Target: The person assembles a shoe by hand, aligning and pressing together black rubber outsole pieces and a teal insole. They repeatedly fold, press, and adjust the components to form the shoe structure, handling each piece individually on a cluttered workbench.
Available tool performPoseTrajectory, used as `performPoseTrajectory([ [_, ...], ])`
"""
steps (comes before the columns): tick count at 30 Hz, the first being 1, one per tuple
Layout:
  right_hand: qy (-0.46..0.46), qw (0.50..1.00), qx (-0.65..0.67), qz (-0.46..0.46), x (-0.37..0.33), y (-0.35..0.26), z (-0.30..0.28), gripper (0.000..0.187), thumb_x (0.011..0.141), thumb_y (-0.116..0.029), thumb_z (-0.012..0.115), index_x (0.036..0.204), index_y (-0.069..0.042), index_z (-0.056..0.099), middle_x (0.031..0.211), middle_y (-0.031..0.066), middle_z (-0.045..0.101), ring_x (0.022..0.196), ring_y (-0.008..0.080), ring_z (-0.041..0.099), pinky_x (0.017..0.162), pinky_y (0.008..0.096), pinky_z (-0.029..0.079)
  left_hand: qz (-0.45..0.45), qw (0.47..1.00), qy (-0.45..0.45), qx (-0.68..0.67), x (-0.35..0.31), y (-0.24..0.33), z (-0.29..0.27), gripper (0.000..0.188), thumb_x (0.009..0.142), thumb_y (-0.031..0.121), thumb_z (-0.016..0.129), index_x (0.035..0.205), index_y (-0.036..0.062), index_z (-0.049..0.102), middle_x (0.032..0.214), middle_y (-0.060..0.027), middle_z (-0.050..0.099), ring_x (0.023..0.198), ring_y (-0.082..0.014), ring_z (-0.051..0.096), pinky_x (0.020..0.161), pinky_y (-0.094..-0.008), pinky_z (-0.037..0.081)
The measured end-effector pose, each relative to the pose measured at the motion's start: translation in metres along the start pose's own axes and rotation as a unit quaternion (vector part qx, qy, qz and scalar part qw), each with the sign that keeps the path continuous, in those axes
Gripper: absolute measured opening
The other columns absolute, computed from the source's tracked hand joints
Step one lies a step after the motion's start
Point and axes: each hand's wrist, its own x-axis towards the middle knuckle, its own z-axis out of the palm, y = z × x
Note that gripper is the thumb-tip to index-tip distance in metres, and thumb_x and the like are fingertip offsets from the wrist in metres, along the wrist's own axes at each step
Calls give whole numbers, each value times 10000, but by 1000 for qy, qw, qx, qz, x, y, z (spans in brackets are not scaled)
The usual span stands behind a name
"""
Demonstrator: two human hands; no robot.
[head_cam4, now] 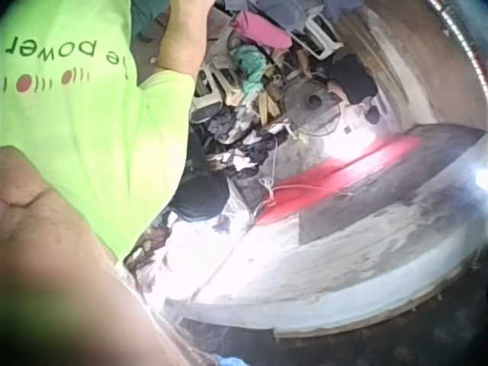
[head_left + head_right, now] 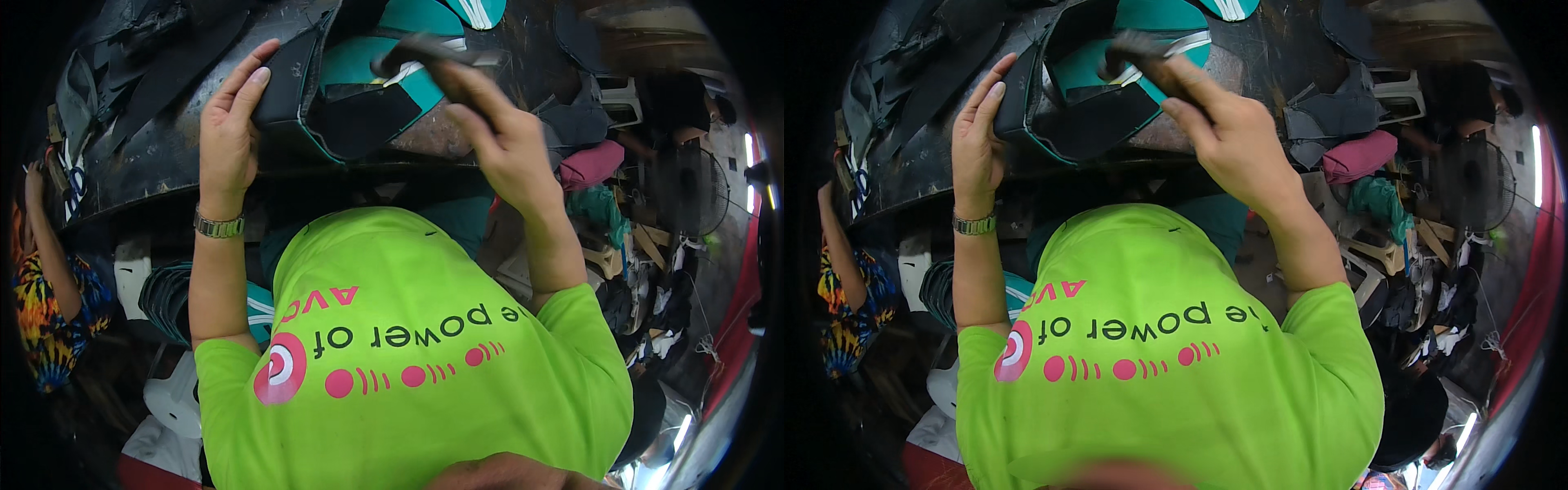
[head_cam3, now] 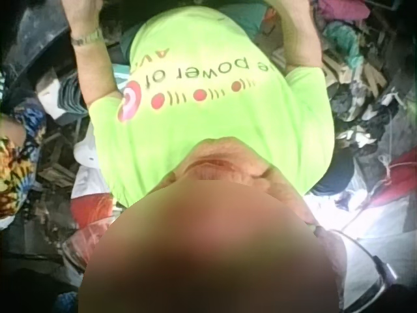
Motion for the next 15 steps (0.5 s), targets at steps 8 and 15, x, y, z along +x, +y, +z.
performPoseTrajectory([
  [8,-118,990,-68,29,-5,-7,1,362,934,-167,665,1287,-128,596,988,233,692,889,393,684,771,392,553,60,998,-19,28,15,-4,8,333,986,50,533,1297,-28,624,1218,-112,672,1031,-115,666,909,-223,529],
  [15,-113,992,-61,14,-11,-8,7,398,948,-271,660,1321,-162,577,922,207,699,791,422,666,691,455,537,66,997,-16,25,25,-13,13,315,969,46,521,1243,-28,658,1164,-103,692,994,-108,667,874,-209,527],
])
